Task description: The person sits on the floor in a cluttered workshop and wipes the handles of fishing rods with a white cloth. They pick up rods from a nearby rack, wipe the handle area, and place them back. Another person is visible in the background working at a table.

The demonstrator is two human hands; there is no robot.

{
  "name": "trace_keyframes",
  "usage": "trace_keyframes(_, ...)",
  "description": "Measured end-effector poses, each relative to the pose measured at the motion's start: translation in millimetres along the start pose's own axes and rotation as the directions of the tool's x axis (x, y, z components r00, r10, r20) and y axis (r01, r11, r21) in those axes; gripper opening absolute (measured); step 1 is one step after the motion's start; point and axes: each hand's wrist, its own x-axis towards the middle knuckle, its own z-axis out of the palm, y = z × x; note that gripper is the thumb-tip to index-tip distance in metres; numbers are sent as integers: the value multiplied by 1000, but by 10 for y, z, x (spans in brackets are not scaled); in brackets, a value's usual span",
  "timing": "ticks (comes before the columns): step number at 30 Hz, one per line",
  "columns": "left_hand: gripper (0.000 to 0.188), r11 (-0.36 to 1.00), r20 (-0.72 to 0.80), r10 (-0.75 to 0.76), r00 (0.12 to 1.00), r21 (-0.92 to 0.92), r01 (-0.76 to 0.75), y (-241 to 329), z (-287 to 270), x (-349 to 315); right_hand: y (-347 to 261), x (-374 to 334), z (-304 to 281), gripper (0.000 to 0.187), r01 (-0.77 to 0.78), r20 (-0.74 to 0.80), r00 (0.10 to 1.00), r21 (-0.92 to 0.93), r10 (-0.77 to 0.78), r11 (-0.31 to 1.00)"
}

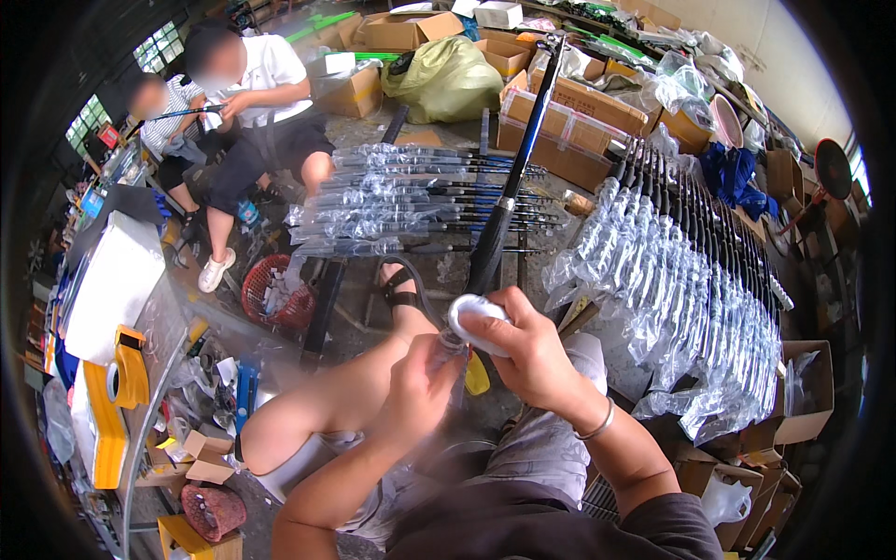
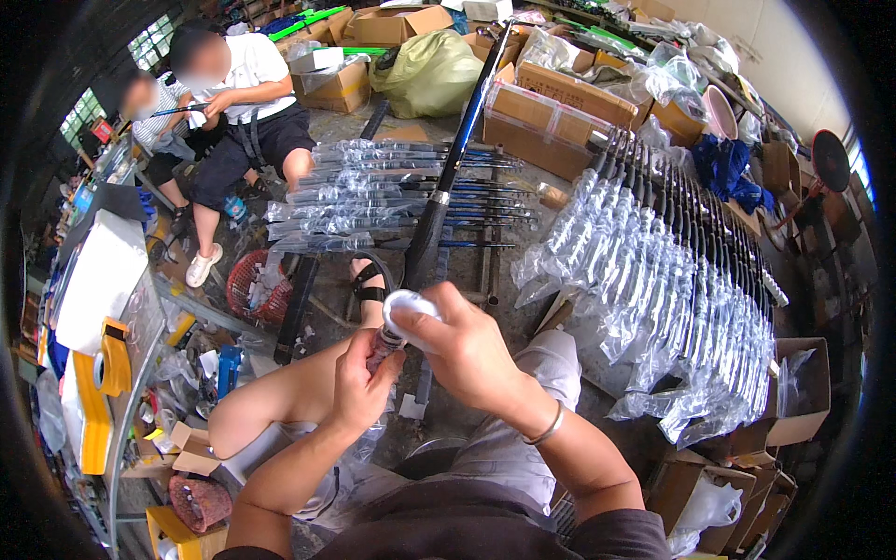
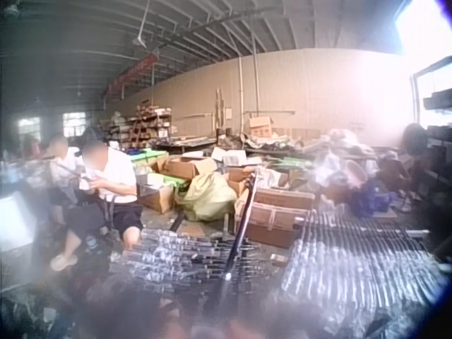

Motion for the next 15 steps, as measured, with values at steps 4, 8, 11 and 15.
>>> trace_keyframes(4,17,968,162,-156,974,-172,183,37,-76,-6,49,60,-237,50,-88,26,996,331,84,939)
trace_keyframes(8,17,893,272,-232,934,-322,315,91,-61,-17,197,300,-405,48,-19,-297,953,148,63,989)
trace_keyframes(11,18,847,323,-240,915,-390,360,106,-53,-14,226,445,-447,52,38,-355,934,16,-30,999)
trace_keyframes(15,21,814,366,-225,903,-439,381,100,-73,-21,219,342,-238,57,45,-329,943,-11,-46,999)
